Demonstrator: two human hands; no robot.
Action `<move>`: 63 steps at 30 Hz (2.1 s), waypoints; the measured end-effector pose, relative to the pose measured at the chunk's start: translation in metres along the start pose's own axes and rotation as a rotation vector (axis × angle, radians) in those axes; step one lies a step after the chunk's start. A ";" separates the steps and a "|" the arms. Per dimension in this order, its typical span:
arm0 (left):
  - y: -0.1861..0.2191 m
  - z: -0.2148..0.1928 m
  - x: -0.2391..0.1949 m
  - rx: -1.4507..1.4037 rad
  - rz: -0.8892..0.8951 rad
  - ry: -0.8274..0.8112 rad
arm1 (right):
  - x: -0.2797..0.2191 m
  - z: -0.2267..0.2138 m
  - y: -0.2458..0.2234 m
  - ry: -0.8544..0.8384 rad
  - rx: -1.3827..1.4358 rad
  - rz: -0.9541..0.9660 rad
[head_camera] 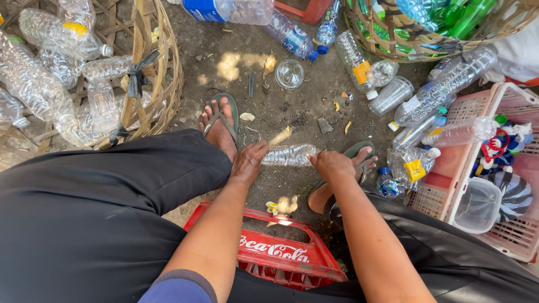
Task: The person sits on the ground and uses red-handled scissors to cut the labels and tops off plastic water bottles. They handle multiple bottles, cutting the plastic rings and labels before placing the modified bottles into a woven basket.
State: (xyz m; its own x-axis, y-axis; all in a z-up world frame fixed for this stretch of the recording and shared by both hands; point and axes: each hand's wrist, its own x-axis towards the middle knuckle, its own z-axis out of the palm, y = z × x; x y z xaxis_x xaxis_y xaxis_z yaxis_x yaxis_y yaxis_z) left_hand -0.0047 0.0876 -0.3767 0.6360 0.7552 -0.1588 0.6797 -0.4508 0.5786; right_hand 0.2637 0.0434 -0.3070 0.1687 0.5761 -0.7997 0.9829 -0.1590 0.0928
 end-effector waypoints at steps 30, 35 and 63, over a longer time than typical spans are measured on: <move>0.001 0.007 -0.004 -0.269 -0.128 -0.045 | -0.040 -0.063 -0.016 -0.170 0.096 0.047; -0.005 0.046 0.000 0.121 -0.184 -0.078 | -0.197 -0.171 -0.001 0.071 0.289 0.106; 0.012 0.037 -0.018 0.209 -0.096 -0.280 | -0.318 -0.214 0.023 0.905 0.533 -0.336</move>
State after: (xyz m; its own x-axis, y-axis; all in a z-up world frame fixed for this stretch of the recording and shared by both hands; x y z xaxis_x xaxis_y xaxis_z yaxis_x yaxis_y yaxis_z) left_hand 0.0060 0.0512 -0.3961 0.6217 0.6519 -0.4342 0.7826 -0.4937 0.3793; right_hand 0.2484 0.0278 0.0762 0.1041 0.9945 0.0139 0.8676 -0.0840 -0.4901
